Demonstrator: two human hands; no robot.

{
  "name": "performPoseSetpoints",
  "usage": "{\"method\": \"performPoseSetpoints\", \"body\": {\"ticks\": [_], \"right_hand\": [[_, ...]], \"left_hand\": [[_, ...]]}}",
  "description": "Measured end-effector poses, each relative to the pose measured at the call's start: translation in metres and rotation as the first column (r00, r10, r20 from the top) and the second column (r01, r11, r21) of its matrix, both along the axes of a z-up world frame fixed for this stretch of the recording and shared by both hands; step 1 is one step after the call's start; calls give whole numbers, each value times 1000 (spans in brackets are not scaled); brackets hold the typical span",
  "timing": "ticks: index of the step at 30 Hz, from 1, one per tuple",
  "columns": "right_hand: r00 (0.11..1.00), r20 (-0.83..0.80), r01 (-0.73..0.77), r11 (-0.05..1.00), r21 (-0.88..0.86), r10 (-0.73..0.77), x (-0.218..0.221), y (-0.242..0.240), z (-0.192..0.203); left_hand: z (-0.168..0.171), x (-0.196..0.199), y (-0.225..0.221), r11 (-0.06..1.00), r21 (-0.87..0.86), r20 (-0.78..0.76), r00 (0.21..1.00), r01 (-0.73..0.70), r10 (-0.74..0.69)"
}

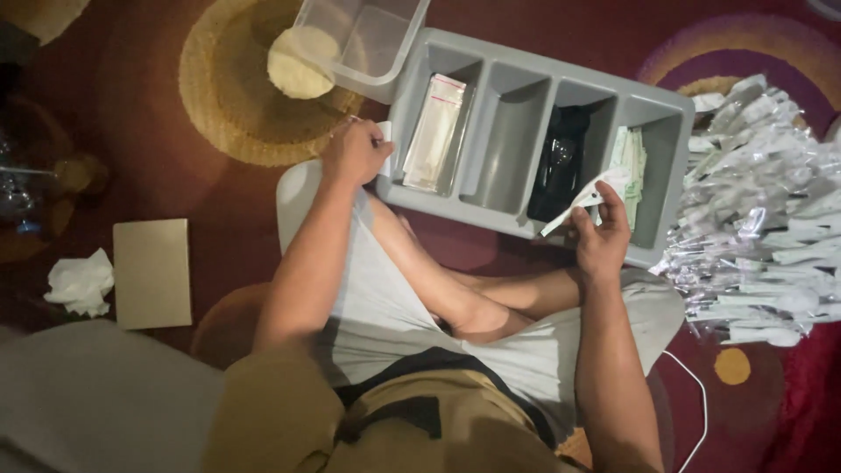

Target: Wrapping individual plastic forks in paper slips and sorting them into a multi-compartment tray.

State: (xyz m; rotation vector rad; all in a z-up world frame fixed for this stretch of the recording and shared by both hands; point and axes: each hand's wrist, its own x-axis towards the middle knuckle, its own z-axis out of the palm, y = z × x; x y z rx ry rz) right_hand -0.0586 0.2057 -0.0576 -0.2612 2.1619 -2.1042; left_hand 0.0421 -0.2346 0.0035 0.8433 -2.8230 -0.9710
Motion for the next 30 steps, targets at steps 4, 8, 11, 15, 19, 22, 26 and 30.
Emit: {"method": "performPoseSetpoints", "body": {"ticks": [4,8,11,15,19,22,26,30], "right_hand": [[1000,1,28,998,-52,-28,-2,2,4],[1000,1,-9,1000,-10,9,-2,4,5],[1000,5,-14,1000,-7,14,0,2,8],[1000,10,2,1000,12,-3,3,-2,17],[1000,12,1,1000,18,-1,2,-1,13],[1000,15,-5,1000,29,5,2,0,13],[1000,25,-18,998,65,16,5,-2,23],[1000,14,-8,997,70,7,4,-1,18]], "left_hand": [[-2,-2,1,1000,26,56,998,-16,15],[-12,0,-6,998,42,50,998,-36,34],[-6,-1,-3,998,47,77,996,-37,33],[8,1,1,998,59,82,997,-21,16],[11,0,2,997,57,62,997,-42,39],[10,2,1,997,61,57,997,-54,50],[7,1,1,994,77,81,994,-82,76],[2,0,-1,995,72,102,993,-75,68]]}}
